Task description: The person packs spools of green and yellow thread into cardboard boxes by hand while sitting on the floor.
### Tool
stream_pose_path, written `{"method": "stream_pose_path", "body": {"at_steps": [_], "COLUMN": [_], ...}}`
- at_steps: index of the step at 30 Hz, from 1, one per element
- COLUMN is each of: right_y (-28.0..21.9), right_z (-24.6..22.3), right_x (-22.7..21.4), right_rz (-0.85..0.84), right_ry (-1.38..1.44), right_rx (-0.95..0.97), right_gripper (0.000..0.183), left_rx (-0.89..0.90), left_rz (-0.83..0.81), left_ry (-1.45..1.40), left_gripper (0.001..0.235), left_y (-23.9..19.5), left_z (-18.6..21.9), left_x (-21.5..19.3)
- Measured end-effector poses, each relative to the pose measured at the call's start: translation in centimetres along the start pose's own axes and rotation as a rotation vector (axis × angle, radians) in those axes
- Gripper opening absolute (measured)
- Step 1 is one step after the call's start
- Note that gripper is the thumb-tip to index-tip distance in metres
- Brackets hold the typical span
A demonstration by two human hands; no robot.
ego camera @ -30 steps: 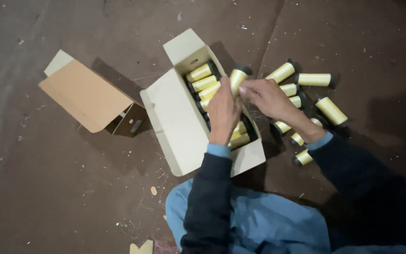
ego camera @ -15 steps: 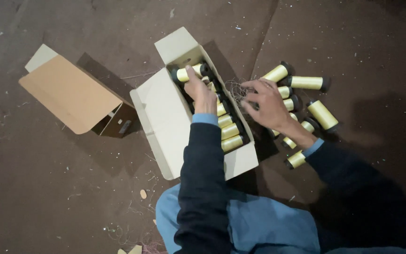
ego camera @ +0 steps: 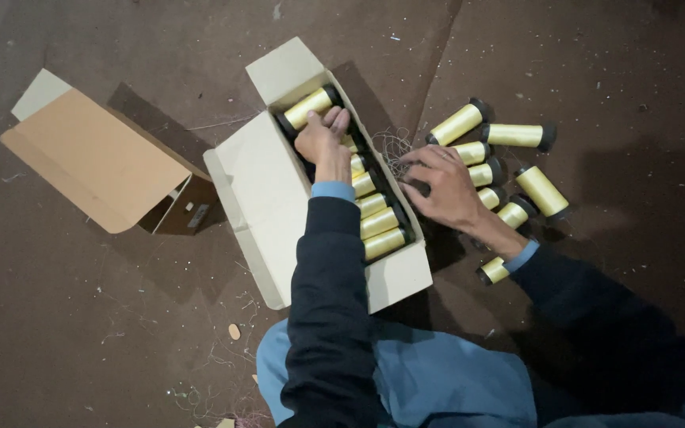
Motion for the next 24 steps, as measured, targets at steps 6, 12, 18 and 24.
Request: {"method": "stream_pose_path", "body": {"at_steps": [6, 12, 18, 24], "right_y": [0.3, 0.0, -0.8, -2.7], "right_z": [-1.9, -0.3, 1.7, 4.5], "right_x": [-0.9, 0.6, 0.0, -2.9], "right_rz": [-0.062, -0.051, 0.046, 0.121], "right_ry": [-0.097, -0.083, -0.109, -0.004], "right_rx": [-0.016, 0.049, 0.2, 0.404], "right_gripper": [0.02, 0.021, 0.021, 0.018], "left_rx": [0.028, 0.309, 0.662, 0.977], "left_rz": [-0.091, -0.369, -0.87, -1.0], "left_ry": [0.05, 0.307, 1.172, 1.756], "left_gripper": [0.039, 0.026, 0.021, 0.038], "left_y": [-1.8, -12.0, -13.8, -9.7], "left_z": [0.3, 3.0, -1.3, -12.9], "left_x": [-1.0, 1.9, 7.1, 10.5]}}
Point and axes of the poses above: each hand's wrist, its own y-axis towards the middle knuckle, its own x-axis out of the palm, z = x × y, the point moved 2 cm from there along y, towards the middle knuckle
